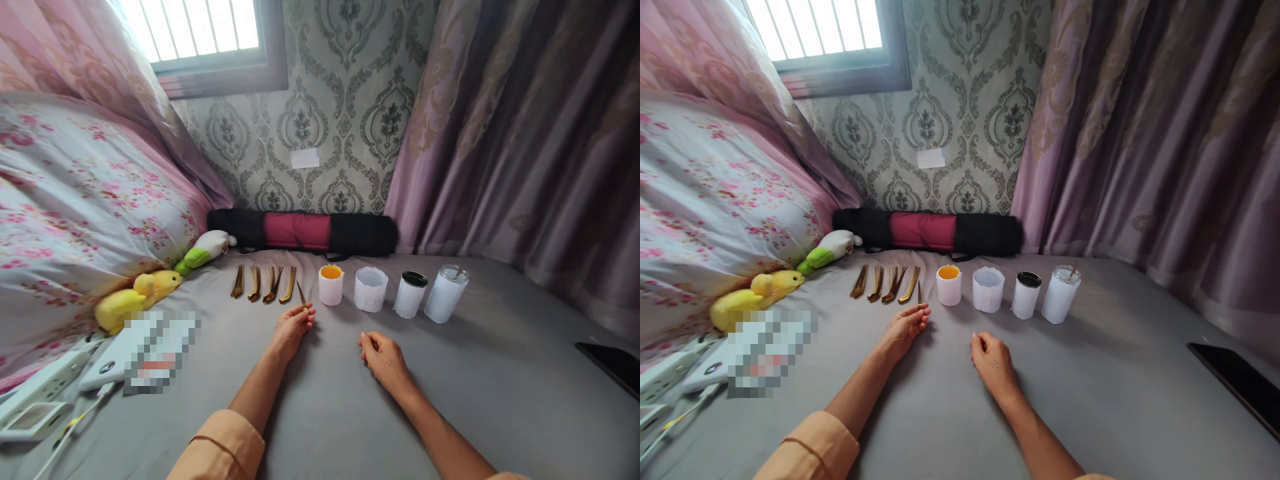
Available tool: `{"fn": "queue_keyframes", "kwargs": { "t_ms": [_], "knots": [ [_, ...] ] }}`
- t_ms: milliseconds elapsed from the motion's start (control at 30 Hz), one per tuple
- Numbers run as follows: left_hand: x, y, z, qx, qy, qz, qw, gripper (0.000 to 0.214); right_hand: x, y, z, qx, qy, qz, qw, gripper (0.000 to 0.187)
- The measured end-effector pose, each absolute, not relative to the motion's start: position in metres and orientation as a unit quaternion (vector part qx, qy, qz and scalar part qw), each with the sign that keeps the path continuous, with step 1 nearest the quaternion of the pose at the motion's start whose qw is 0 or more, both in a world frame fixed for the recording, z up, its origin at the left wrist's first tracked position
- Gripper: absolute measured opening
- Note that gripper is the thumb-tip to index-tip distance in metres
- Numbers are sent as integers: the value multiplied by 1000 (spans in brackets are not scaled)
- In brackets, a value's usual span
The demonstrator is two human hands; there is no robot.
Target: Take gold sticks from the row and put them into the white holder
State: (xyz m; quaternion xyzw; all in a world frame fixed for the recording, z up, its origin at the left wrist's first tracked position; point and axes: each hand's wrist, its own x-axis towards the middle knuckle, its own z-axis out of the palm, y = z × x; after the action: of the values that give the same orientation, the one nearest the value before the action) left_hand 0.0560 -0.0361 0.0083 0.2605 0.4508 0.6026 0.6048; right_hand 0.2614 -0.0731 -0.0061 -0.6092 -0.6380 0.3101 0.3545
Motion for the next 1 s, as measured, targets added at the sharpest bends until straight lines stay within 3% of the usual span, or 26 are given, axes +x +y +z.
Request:
{"fn": "queue_keyframes", "kwargs": {
  "t_ms": [433, 1000],
  "knots": [
    [75, -70, 6, 331, 420, 631, 562, 33, 263, -74, -6, -588, -637, 332, 371, 40],
    [88, -94, 14, 509, 509, 583, 376, 37, 263, -78, 0, -556, -579, 443, 400, 38]
  ]
}}
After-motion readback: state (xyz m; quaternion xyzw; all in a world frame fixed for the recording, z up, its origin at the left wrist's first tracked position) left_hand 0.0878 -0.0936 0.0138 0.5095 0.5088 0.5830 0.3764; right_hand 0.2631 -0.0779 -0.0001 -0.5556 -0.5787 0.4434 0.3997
